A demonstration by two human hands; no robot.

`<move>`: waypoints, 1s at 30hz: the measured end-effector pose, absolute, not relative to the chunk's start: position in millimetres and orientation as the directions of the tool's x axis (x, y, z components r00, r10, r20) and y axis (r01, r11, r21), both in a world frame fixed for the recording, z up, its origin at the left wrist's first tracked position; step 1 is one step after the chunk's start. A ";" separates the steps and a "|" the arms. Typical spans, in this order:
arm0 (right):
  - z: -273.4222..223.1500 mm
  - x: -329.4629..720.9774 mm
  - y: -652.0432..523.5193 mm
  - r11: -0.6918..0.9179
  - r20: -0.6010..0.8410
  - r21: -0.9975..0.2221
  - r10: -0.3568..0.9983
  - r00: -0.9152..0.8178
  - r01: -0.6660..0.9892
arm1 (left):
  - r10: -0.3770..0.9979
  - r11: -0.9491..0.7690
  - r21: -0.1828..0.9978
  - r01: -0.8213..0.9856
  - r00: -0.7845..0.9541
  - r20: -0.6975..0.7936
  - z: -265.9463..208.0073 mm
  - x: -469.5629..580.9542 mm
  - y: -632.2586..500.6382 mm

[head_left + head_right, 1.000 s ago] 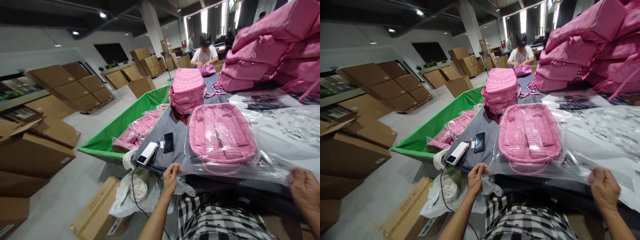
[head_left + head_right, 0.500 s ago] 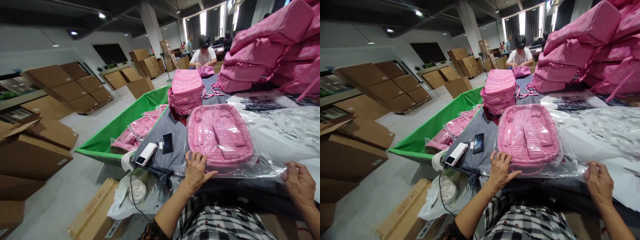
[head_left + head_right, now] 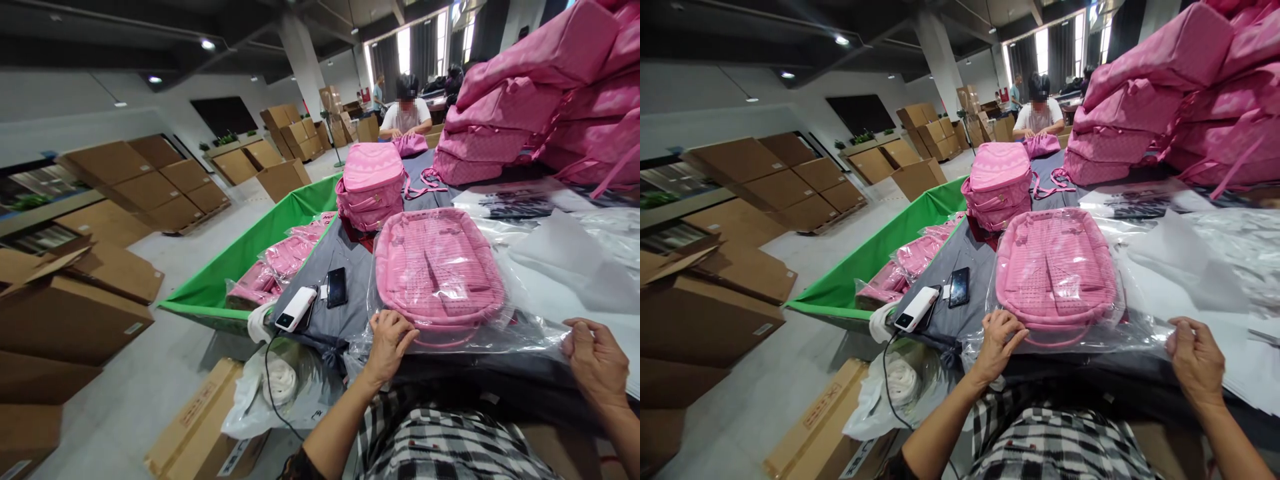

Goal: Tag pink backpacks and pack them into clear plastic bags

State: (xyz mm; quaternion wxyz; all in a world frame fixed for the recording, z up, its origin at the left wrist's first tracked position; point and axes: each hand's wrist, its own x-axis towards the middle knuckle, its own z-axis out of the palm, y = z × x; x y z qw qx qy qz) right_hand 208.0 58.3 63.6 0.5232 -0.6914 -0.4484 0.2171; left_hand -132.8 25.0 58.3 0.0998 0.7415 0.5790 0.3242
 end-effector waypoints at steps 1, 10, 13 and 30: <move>63.2 208.2 57.9 -0.046 0.169 -0.920 0.848 0.502 0.388 | 0.924 -0.308 0.526 0.793 0.119 0.363 59.0 -132.8 25.5; 61.7 209.2 60.8 -0.025 0.208 -0.916 0.825 0.525 0.402 | 0.952 -0.294 0.515 0.805 0.200 0.230 64.0 -130.1 22.3; 53.8 212.7 63.5 0.028 0.250 -0.920 0.812 0.527 0.392 | 0.960 -0.273 0.523 0.807 0.190 0.208 67.3 -129.7 21.8; 49.9 225.2 86.7 -0.217 -0.056 -0.935 0.872 0.486 0.281 | 0.957 -0.127 0.809 0.574 0.286 -0.053 82.1 -157.3 93.9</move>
